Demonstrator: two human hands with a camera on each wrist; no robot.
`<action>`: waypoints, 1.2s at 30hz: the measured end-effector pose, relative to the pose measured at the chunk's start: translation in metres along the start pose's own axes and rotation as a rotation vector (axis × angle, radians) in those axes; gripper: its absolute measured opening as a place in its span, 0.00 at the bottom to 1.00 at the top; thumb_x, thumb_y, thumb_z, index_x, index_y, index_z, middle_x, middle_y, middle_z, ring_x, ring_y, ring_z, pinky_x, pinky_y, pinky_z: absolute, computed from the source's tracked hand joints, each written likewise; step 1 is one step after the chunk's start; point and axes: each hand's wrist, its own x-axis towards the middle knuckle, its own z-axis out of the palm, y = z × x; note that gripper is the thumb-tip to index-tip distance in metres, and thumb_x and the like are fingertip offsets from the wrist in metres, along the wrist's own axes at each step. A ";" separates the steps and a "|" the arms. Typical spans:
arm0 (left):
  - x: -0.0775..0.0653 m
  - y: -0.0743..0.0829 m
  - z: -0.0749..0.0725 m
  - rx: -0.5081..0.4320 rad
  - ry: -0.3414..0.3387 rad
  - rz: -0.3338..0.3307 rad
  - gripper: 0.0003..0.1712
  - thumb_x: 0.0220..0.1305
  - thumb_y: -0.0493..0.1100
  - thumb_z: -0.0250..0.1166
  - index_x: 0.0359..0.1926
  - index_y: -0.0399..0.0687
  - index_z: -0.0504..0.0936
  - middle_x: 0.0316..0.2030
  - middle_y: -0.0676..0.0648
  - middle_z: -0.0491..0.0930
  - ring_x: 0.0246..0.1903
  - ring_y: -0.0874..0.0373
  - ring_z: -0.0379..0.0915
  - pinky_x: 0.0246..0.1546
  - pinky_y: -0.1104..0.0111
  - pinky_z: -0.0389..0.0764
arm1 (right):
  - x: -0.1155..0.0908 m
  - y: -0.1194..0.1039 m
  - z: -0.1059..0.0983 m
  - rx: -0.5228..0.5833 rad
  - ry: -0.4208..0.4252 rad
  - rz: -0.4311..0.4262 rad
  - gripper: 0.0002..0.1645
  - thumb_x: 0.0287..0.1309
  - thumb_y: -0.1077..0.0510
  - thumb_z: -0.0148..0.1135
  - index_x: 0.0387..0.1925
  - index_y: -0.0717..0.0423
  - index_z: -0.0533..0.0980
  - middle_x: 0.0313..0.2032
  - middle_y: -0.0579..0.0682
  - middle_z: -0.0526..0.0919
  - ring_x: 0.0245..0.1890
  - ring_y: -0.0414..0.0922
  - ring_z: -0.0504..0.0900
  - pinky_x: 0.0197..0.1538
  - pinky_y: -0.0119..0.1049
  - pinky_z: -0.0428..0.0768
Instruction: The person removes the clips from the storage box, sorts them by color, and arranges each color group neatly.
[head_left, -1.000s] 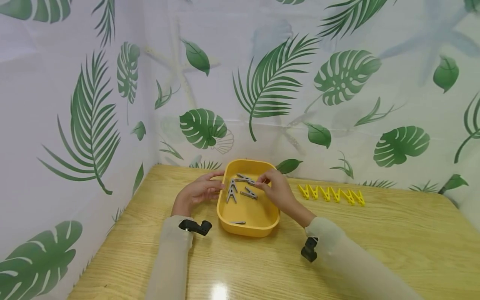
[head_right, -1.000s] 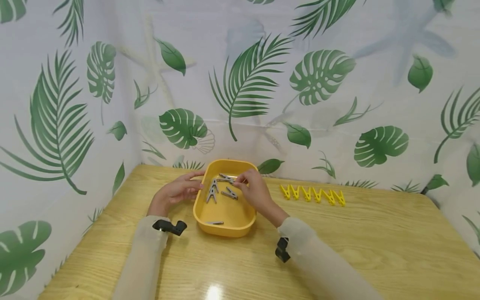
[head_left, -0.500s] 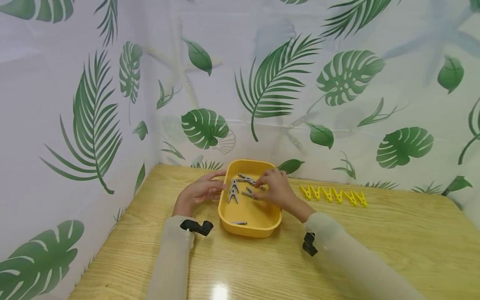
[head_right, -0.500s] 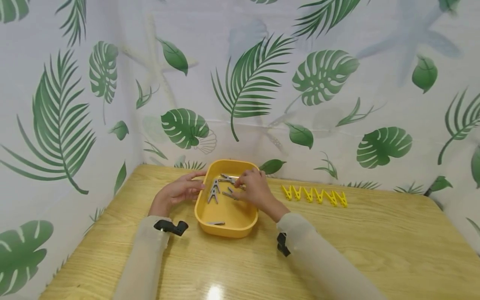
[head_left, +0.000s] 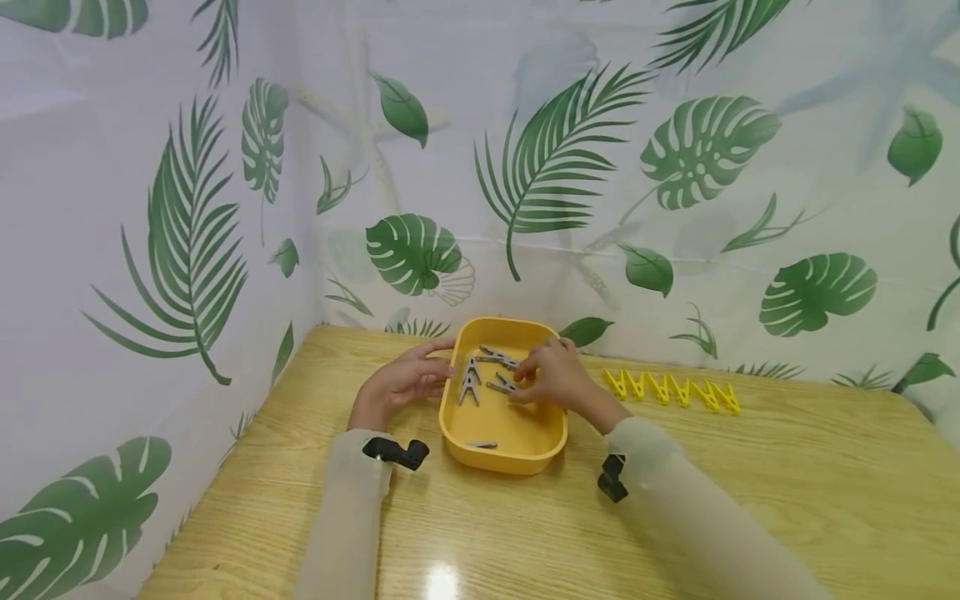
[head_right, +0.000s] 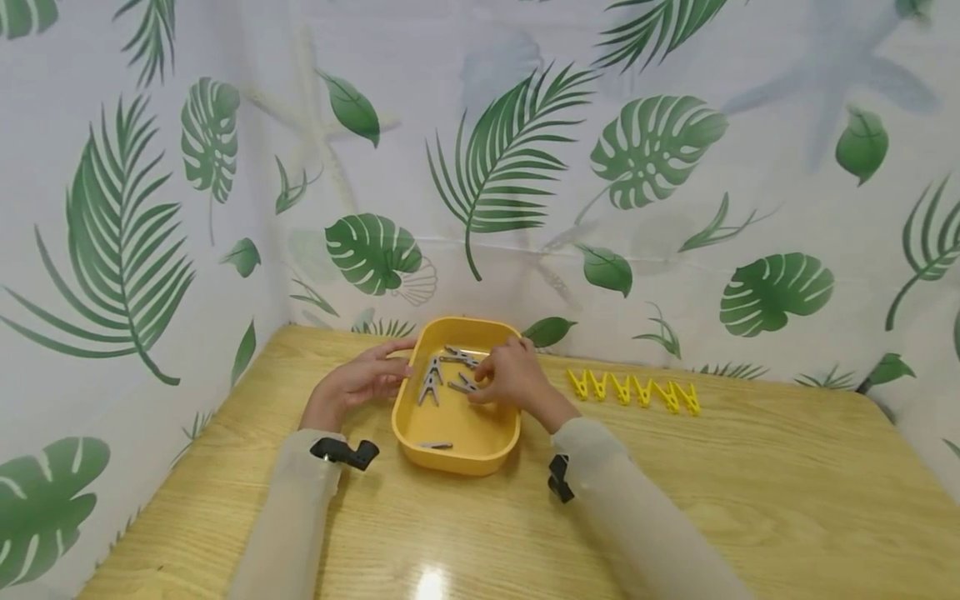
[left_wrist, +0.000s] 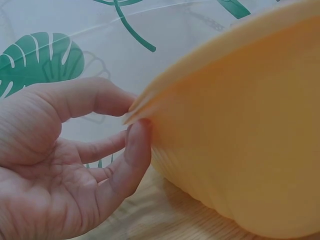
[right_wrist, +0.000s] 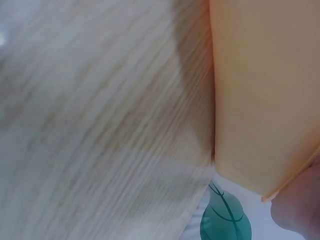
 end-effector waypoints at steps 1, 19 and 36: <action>0.000 0.000 0.001 -0.003 0.001 -0.001 0.38 0.71 0.32 0.57 0.79 0.46 0.57 0.69 0.28 0.68 0.47 0.58 0.82 0.48 0.64 0.85 | 0.000 0.000 0.000 -0.024 -0.006 0.000 0.17 0.48 0.45 0.80 0.34 0.52 0.90 0.31 0.47 0.82 0.40 0.49 0.70 0.65 0.61 0.59; 0.001 0.000 0.000 -0.003 0.011 -0.009 0.38 0.71 0.33 0.58 0.78 0.48 0.59 0.69 0.30 0.69 0.45 0.59 0.82 0.47 0.65 0.85 | 0.003 0.000 0.005 -0.073 -0.004 0.035 0.09 0.50 0.49 0.79 0.25 0.49 0.88 0.26 0.45 0.82 0.38 0.49 0.70 0.69 0.63 0.56; 0.001 0.001 0.003 -0.006 0.023 -0.009 0.39 0.69 0.31 0.58 0.79 0.45 0.57 0.68 0.29 0.69 0.43 0.60 0.81 0.43 0.67 0.85 | 0.000 0.007 0.011 0.184 0.191 -0.026 0.06 0.53 0.55 0.78 0.25 0.50 0.88 0.25 0.45 0.83 0.36 0.47 0.73 0.65 0.64 0.55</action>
